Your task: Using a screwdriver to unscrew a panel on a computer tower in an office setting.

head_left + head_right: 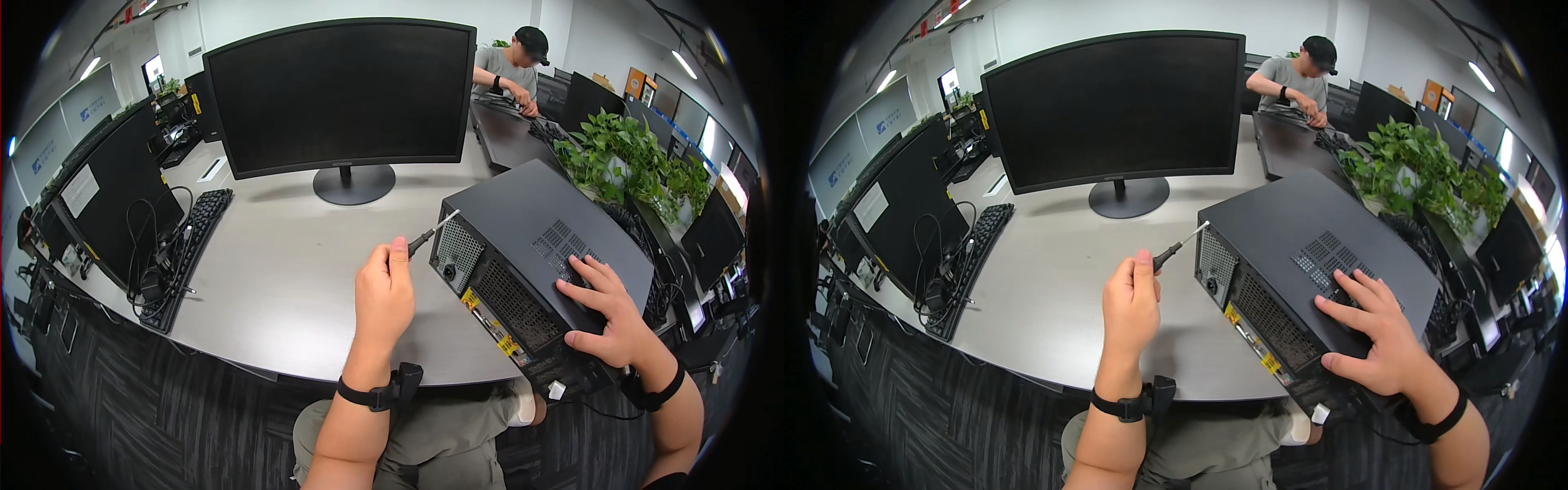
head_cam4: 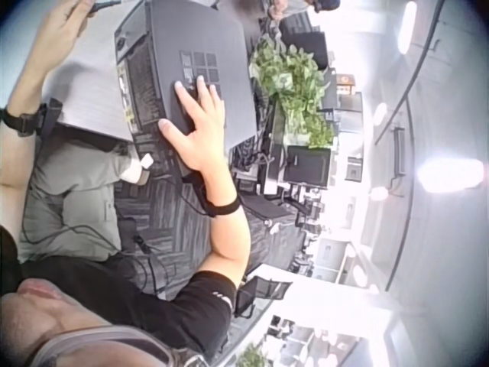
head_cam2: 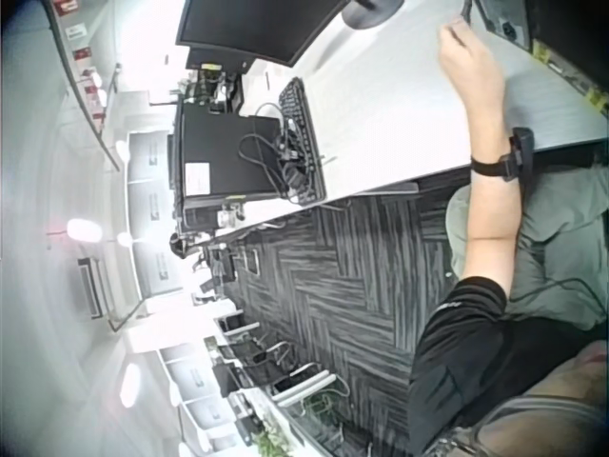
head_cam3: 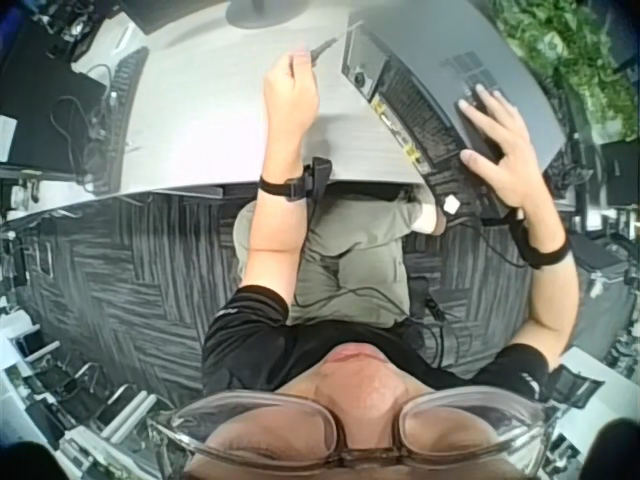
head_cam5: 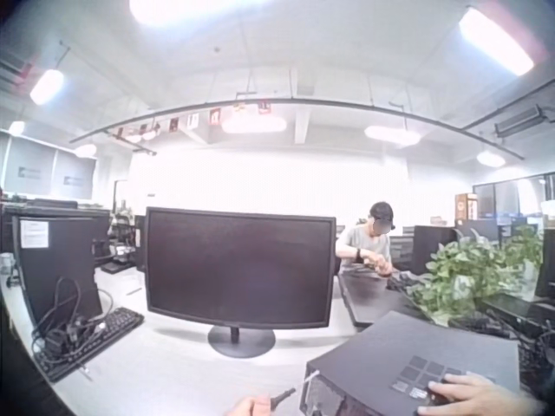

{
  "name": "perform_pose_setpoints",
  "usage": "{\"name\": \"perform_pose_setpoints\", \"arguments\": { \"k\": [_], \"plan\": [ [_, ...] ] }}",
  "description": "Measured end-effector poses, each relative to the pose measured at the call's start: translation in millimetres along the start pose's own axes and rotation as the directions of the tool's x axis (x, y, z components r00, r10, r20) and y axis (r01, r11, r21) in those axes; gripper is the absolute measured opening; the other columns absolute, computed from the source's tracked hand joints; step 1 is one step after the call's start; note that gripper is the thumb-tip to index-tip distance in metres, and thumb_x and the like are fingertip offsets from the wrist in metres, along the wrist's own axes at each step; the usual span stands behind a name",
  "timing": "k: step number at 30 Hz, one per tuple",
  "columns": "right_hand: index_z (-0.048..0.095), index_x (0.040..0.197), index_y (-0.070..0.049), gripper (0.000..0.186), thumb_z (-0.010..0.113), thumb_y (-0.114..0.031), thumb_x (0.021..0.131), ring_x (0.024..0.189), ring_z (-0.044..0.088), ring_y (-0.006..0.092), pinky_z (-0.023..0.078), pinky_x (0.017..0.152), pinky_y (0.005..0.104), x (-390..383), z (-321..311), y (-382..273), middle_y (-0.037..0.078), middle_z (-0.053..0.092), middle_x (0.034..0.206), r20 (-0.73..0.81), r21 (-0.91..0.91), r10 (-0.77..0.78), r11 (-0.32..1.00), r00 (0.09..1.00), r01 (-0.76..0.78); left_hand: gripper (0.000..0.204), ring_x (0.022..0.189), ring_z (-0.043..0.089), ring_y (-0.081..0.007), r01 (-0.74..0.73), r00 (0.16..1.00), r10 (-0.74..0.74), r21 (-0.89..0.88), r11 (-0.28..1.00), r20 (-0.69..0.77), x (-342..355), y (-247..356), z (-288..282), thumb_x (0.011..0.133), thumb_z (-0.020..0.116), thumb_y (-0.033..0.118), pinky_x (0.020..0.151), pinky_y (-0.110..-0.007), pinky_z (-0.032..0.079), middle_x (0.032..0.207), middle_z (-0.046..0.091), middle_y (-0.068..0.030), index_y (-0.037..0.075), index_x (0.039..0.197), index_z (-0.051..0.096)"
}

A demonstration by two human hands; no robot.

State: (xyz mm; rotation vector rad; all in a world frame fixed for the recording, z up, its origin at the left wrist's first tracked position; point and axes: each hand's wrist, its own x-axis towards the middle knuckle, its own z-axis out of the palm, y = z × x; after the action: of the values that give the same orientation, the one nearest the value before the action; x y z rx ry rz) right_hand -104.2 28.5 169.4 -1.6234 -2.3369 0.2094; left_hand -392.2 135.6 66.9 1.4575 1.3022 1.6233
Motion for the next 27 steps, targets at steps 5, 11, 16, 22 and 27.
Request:
{"name": "perform_pose_setpoints", "arguments": {
  "k": [5,11,16,22,27],
  "plan": [
    [0.059,0.130,-0.017,0.067,0.074,-0.035,0.067,0.138,0.030,0.0434,0.016,0.113,0.0569,0,1,1,0.020,0.040,0.146,-0.005,0.006,0.002,1.000,1.000,-0.002,0.033,0.055,0.049,-0.0096,0.069,0.996,-0.073,-0.075,0.995,-0.055,-3,-12,-5,0.101,0.047,0.030,0.051,-0.026,0.041,0.065,0.056,-0.0038,0.000,0.088,0.052],
    [0.059,0.130,-0.015,0.067,0.072,-0.033,0.067,0.138,0.030,0.0414,0.015,0.114,0.0541,-1,3,1,0.018,0.040,0.147,-0.022,0.037,0.009,0.999,1.000,-0.008,0.023,0.075,0.062,-0.0172,0.075,0.986,-0.109,-0.244,0.967,-0.129,-5,-35,-31,0.100,0.049,0.021,0.070,-0.029,0.048,0.086,0.063,-0.0114,-0.001,0.105,0.045],
    [0.060,0.129,-0.014,0.067,0.071,-0.033,0.066,0.139,0.028,0.0413,0.017,0.115,0.0516,-2,3,-2,0.018,0.040,0.147,-0.029,0.034,0.051,0.998,0.998,-0.050,0.020,0.091,0.062,-0.0189,0.151,0.915,-0.261,-0.336,0.930,-0.309,-2,-50,-60,0.099,0.049,0.018,0.084,-0.032,0.044,0.090,0.064,-0.0096,0.001,0.108,0.045],
    [0.060,0.129,-0.014,0.068,0.070,-0.035,0.065,0.139,0.028,0.0415,0.016,0.115,0.0511,-3,1,-2,0.018,0.041,0.146,-0.036,0.073,0.049,0.996,0.998,-0.047,0.029,0.087,0.059,-0.0147,0.212,0.861,-0.394,-0.477,0.853,-0.322,-12,-46,-107,0.100,0.045,0.019,0.077,-0.032,0.042,0.098,0.063,-0.0033,0.001,0.121,0.049],
    [0.060,0.128,-0.014,0.068,0.069,-0.036,0.064,0.139,0.028,0.0412,0.016,0.115,0.0514,-3,-1,-4,0.018,0.040,0.146,-0.039,0.086,0.051,0.995,0.998,-0.047,0.025,0.077,0.059,-0.0165,0.345,0.880,-0.462,-0.526,0.777,-0.105,-24,-46,-133,0.093,0.054,0.009,0.062,-0.029,0.046,0.095,0.063,-0.0109,-0.003,0.115,0.053]
  ]
}}
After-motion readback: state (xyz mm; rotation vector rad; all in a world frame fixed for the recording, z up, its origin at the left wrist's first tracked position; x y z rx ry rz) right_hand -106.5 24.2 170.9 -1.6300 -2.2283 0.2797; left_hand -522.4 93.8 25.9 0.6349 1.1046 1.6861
